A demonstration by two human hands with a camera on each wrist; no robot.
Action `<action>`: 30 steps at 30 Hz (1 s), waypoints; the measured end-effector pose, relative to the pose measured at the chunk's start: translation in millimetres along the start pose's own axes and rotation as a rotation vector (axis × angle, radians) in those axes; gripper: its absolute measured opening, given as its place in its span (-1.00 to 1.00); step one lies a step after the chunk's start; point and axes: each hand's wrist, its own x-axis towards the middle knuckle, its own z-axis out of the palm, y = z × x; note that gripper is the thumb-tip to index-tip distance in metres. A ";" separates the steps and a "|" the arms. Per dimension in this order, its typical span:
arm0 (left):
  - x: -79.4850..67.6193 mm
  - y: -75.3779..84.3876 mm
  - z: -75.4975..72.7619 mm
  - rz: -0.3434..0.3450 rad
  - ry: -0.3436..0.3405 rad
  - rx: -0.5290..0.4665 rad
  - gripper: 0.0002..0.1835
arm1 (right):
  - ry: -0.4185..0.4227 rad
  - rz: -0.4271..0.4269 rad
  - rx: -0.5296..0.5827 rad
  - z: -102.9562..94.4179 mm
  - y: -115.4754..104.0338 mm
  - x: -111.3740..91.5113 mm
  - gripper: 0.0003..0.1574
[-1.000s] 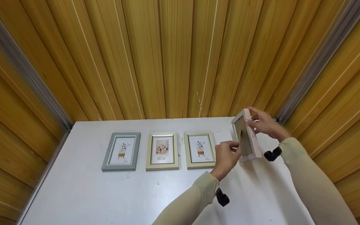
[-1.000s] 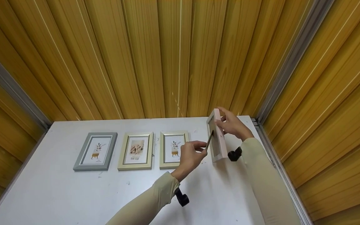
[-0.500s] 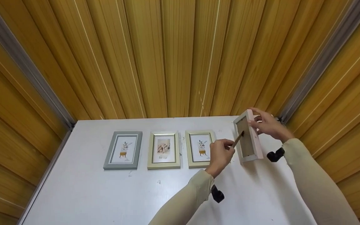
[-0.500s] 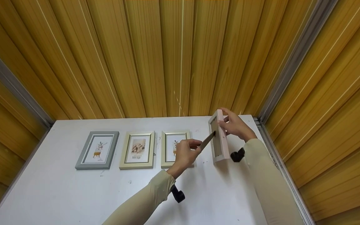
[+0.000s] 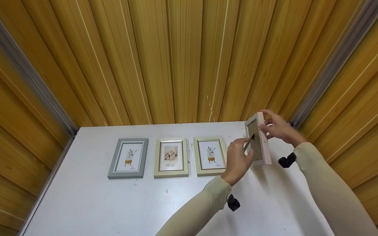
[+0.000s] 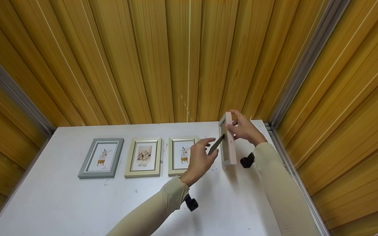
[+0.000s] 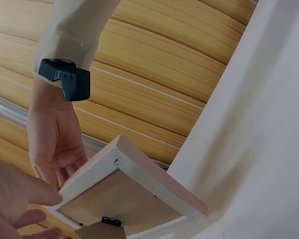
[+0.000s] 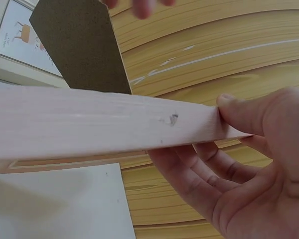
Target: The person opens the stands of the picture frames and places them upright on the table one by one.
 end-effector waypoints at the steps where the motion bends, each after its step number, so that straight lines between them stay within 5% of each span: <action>1: 0.3 4.2 1.4 0.015 -0.002 0.019 -0.63 | 0.005 -0.001 0.001 -1.1 2.7 1.9 -0.12; 6: 0.5 20.8 8.7 0.056 -0.045 0.059 -0.41 | 0.015 -0.006 0.019 -3.1 -2.3 -1.2 -0.12; 13: 3.2 29.8 19.5 -0.033 -0.097 0.095 -0.18 | 0.007 0.006 0.005 -5.6 -8.6 -2.7 -0.08; 30: 7.6 17.0 28.9 -0.279 -0.175 -0.153 -0.76 | -0.040 -0.018 0.027 0.9 -12.5 -4.3 -0.13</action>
